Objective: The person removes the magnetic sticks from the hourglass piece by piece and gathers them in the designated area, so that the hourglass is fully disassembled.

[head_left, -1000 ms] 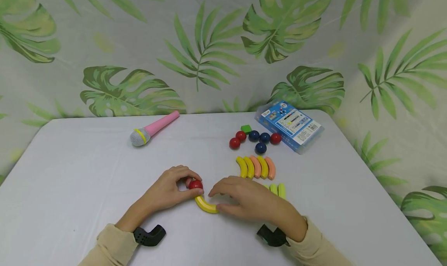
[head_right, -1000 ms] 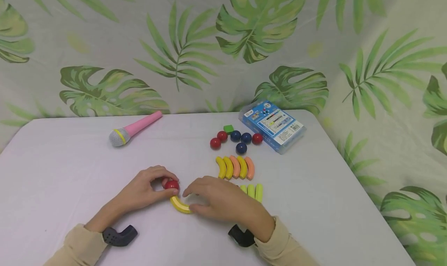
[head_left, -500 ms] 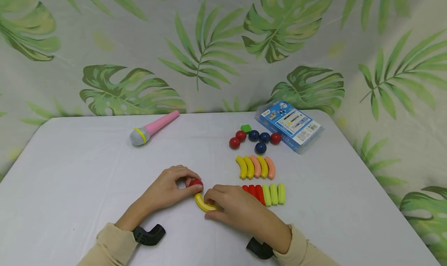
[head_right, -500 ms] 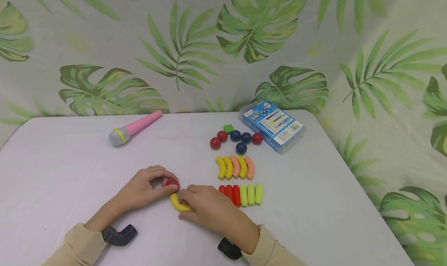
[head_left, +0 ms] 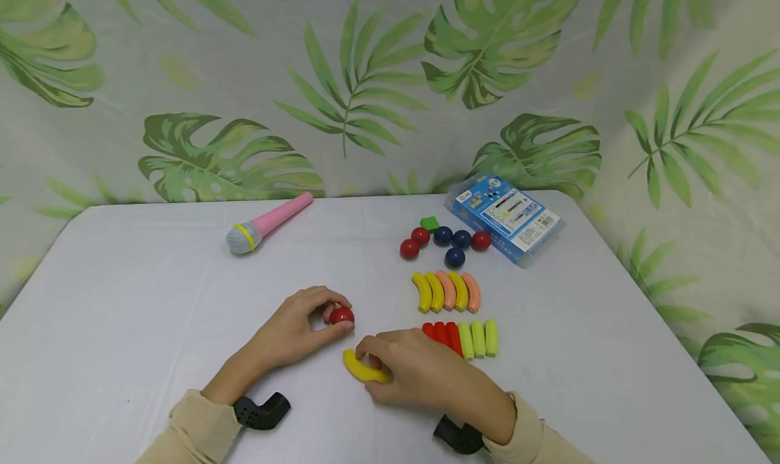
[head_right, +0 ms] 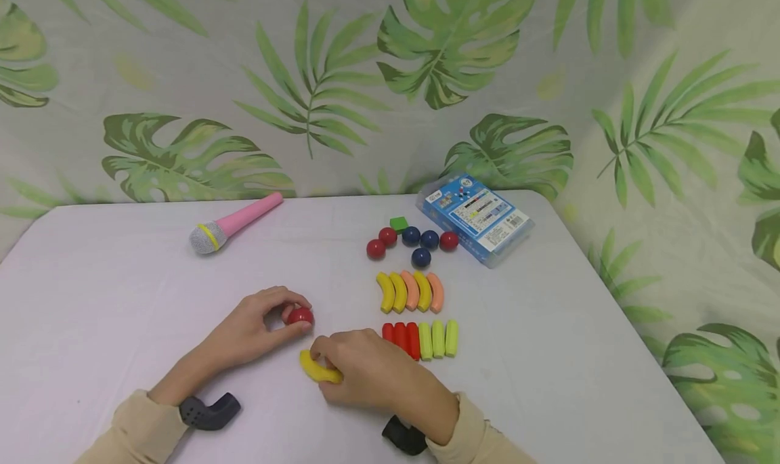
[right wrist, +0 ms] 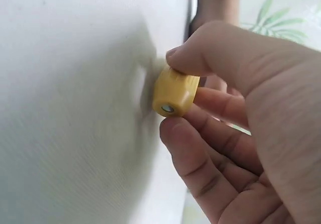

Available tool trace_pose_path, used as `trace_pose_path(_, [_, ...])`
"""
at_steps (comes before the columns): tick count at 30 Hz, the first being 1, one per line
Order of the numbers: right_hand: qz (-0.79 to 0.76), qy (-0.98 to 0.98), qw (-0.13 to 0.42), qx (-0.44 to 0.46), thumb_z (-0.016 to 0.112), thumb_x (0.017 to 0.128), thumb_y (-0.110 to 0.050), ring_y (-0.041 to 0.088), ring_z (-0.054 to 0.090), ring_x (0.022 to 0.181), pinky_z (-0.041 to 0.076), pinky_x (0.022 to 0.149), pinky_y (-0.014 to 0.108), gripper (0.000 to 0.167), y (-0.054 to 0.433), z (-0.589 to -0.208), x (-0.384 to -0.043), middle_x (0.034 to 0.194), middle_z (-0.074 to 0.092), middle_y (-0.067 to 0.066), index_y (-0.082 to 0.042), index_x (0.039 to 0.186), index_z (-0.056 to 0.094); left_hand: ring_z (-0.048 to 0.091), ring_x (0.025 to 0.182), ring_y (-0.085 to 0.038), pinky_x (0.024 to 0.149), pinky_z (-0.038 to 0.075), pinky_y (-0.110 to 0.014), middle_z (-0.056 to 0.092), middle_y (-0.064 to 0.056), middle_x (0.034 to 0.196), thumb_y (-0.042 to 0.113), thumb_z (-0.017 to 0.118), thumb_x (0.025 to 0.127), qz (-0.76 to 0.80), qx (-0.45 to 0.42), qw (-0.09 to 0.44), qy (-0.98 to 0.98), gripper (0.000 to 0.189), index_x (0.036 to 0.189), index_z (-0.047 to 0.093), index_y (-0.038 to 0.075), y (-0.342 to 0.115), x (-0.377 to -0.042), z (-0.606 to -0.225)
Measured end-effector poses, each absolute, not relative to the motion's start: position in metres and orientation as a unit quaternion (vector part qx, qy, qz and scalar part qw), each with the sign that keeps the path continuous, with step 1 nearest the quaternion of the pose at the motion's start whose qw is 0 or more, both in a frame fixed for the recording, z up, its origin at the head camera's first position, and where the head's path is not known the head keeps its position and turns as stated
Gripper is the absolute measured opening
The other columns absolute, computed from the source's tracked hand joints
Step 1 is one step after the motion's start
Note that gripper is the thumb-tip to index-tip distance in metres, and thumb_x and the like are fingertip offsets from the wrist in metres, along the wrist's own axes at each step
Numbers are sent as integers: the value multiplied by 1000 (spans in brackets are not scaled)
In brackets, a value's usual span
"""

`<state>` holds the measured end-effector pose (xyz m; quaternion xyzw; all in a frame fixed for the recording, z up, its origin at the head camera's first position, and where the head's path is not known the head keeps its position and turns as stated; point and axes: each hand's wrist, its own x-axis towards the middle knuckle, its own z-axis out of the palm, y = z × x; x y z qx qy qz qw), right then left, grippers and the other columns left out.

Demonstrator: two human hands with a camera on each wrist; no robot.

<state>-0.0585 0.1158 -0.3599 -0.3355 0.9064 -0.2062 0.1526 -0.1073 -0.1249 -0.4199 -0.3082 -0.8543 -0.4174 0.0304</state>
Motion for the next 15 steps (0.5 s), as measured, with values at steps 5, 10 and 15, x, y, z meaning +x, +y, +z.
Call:
trace_pose_path(5, [-211, 908, 149, -330, 76, 89, -21, 2, 52, 67, 49, 65, 15, 32, 124, -351, -61, 85, 64, -13, -20, 120, 69, 53, 84, -8, 79, 45, -29, 53, 12, 84, 29, 83, 89, -417, -298, 34, -858, 24, 110, 72, 24, -125, -108, -420])
trace_pose_path(10, [-201, 908, 139, -339, 68, 92, -18, 3, 48, 64, 43, 59, 17, 39, 133, -345, -65, 80, 60, -11, -24, 130, 68, 54, 84, -7, 79, 46, -28, 54, 12, 84, 28, 84, 89, -418, -301, 39, -856, 23, 109, 72, 26, -125, -109, -422])
trace_pose_path(15, [-201, 906, 121, -354, 63, 93, -13, 3, 46, 64, 37, 56, 18, 41, 141, -343, -69, 78, 55, -10, -24, 132, 70, 54, 85, -6, 79, 46, -28, 54, 13, 85, 29, 83, 89, -421, -301, 39, -855, 23, 108, 72, 26, -125, -109, -422])
